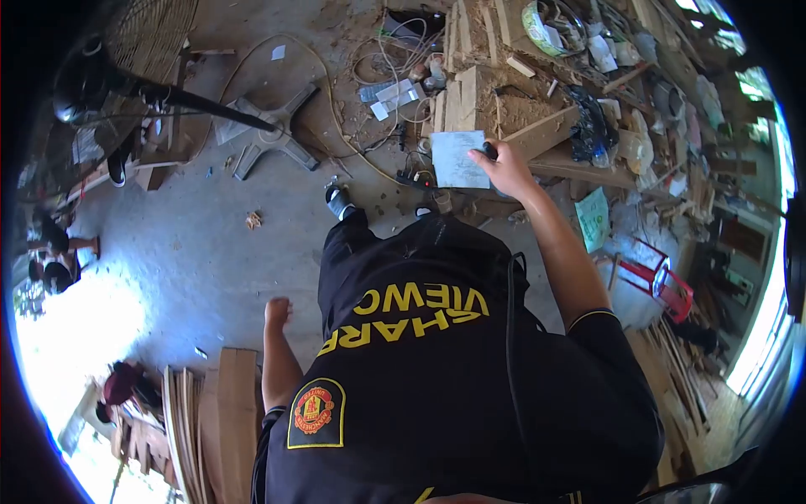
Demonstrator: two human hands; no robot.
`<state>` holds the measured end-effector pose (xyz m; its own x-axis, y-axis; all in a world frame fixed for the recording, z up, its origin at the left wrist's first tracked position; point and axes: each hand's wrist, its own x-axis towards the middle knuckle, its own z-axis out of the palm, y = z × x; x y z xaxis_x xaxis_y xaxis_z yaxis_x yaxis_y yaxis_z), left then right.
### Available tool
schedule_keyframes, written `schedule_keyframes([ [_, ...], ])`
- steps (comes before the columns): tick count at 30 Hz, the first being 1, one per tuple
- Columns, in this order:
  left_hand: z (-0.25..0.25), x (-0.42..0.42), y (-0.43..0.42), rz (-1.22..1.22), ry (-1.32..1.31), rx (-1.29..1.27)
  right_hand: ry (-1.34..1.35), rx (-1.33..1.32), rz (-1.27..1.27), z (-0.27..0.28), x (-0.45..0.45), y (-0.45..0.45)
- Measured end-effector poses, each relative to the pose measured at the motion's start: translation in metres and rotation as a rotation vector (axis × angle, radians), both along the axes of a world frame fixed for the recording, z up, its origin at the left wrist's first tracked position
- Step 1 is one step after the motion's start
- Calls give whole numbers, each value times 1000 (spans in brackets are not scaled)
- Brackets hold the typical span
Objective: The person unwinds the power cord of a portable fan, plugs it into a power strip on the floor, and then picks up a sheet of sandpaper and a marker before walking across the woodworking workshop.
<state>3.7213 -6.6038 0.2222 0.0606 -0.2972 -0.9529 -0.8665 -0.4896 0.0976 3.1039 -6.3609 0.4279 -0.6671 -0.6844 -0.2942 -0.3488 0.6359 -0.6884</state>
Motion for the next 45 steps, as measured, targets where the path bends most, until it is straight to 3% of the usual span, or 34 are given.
schedule_keyframes([
  [4, 37, 41, -54, 55, -139, 71, 69, 77, -243, -10, -13, 10],
  [8, 16, 33, -121, 61, -66, 26, -87, 103, -476, -19, -6, 59],
  [13, 19, -78, -180, 75, 244, -211, -7, 446, -621, -27, 17, 122],
  [16, 17, -144, -192, -16, 363, -189, -61, 567, -754, -24, 30, 127],
  [17, 20, -161, -192, -26, 365, -188, -63, 565, -764, -26, 32, 125],
  [19, 27, -191, -194, -282, 468, -165, -120, 579, -801, -37, 33, 111],
  [22, 21, -215, -199, -397, 466, -130, -139, 507, -771, -91, 21, 101],
  [26, 12, -226, -221, -548, 270, -31, -276, 392, -719, -144, -19, 63],
  [28, -1, -218, -246, -557, 198, 27, 50, 434, -561, -138, -40, 27],
  [30, 27, -239, -265, -574, 153, 36, -43, 376, -578, -140, -66, 5],
  [32, 41, -274, -285, -579, 110, 48, -291, 407, -623, -123, -92, -19],
  [35, 45, -336, -321, -713, 99, -29, -404, 325, -646, -121, -121, -36],
  [36, 47, -365, -330, -712, 149, -72, -408, 322, -648, -134, -132, -34],
  [38, 36, -424, -349, -816, 238, -166, -127, 376, -581, -168, -139, -16],
  [39, 38, -457, -351, -744, 283, -180, -141, 383, -577, -164, -144, -16],
  [41, 36, -512, -352, -662, 500, -268, -460, 347, -779, -148, -172, -24],
  [43, 71, -581, -348, -815, 579, -354, -475, 344, -819, -138, -188, -32],
  [45, 72, -637, -366, -908, 652, -470, -491, 351, -863, -132, -206, -45],
])
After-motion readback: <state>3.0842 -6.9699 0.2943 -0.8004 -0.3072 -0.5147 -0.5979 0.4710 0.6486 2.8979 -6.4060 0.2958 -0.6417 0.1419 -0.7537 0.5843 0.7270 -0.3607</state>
